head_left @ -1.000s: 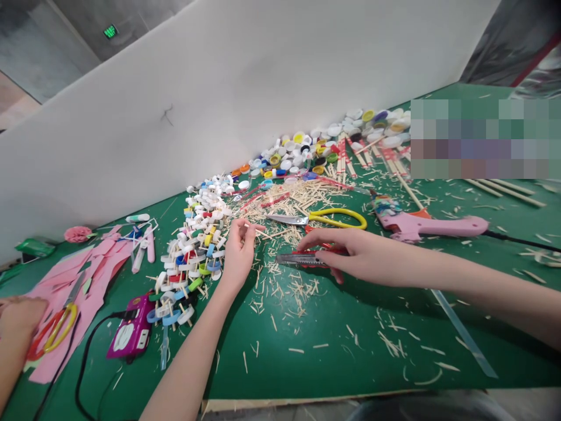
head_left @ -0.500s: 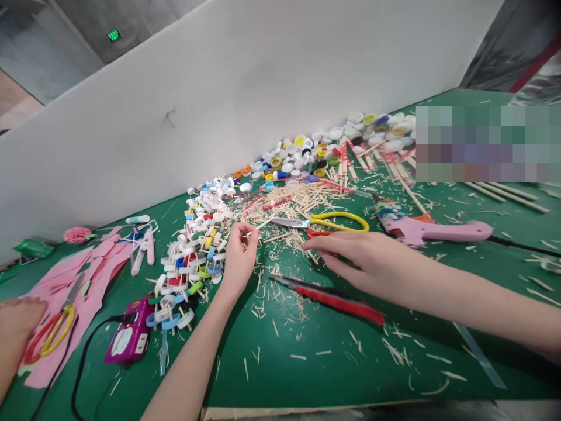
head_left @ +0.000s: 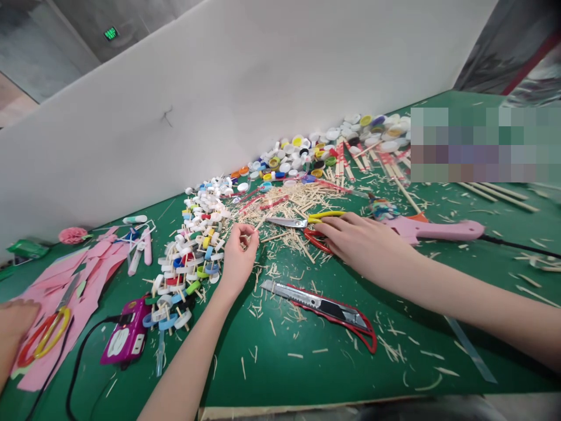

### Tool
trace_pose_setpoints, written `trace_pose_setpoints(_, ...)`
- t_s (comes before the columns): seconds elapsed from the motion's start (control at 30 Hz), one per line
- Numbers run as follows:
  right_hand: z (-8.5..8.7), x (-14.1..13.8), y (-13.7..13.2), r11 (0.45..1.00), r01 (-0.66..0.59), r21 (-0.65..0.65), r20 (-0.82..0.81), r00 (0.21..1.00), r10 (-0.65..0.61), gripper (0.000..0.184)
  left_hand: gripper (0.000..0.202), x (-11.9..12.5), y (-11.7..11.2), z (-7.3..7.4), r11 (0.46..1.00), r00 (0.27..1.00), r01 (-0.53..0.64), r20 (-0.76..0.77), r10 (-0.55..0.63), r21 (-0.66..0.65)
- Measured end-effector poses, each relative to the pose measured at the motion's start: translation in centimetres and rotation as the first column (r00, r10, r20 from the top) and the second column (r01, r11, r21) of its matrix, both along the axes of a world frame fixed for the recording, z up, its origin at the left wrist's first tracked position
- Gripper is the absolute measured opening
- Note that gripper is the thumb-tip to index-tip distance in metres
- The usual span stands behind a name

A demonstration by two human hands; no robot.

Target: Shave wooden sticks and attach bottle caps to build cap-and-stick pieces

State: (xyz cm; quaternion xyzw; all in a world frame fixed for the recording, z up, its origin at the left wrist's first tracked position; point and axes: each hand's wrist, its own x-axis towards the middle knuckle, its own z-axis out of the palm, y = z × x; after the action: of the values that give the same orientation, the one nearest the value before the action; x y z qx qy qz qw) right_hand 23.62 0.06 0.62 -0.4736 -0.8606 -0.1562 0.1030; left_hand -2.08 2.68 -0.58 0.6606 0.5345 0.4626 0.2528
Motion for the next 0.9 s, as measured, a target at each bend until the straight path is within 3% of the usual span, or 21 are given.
trace_pose_setpoints(0.27, -0.6, -0.2, 1.6, 0.990, 0.016, -0.142, -0.111, 0.993, -0.032, 0.035, 0.012, 0.2, -0.1, 0.2, 1.000, 1.000, 0.010, -0.009, -0.010, -0.024)
trace_pose_setpoints(0.4, -0.6, -0.5, 1.6, 0.988, 0.013, -0.152, -0.181, 0.983, -0.041, 0.036, 0.012, 0.2, -0.1, 0.2, 1.000, 1.000, 0.009, -0.013, -0.009, -0.027)
trace_pose_setpoints(0.6, -0.5, -0.5, 1.7, 0.971, -0.011, -0.239, -0.467, 0.878, -0.105, 0.043, 0.010, 0.0, 0.1, -0.2, 0.999, 0.996, 0.042, 0.075, -0.040, -0.020)
trace_pose_setpoints(0.67, -0.3, -0.5, 2.0, 0.925, -0.014, -0.380, -0.575, 0.787, -0.225, 0.049, 0.010, -0.1, 0.3, -0.4, 0.999, 0.991, 0.053, 0.126, -0.052, -0.006)
trace_pose_setpoints(0.77, 0.6, -0.7, 2.2, 0.794, -0.079, -0.603, -0.688, 0.555, -0.467, 0.058, 0.009, -0.1, 0.5, -0.4, 0.997, 0.976, 0.080, 0.201, -0.079, 0.007)
trace_pose_setpoints(0.83, 1.5, -0.9, 2.0, 0.705, -0.172, -0.688, -0.699, 0.417, -0.581, 0.055, 0.008, 0.0, 0.5, -0.3, 0.996, 0.966, 0.091, 0.241, -0.091, 0.010)
trace_pose_setpoints(0.9, 2.5, -1.1, 1.5, 0.600, -0.340, -0.725, -0.689, 0.357, -0.631, 0.047, 0.009, 0.1, 0.4, -0.2, 0.995, 0.957, 0.101, 0.272, -0.099, 0.006)
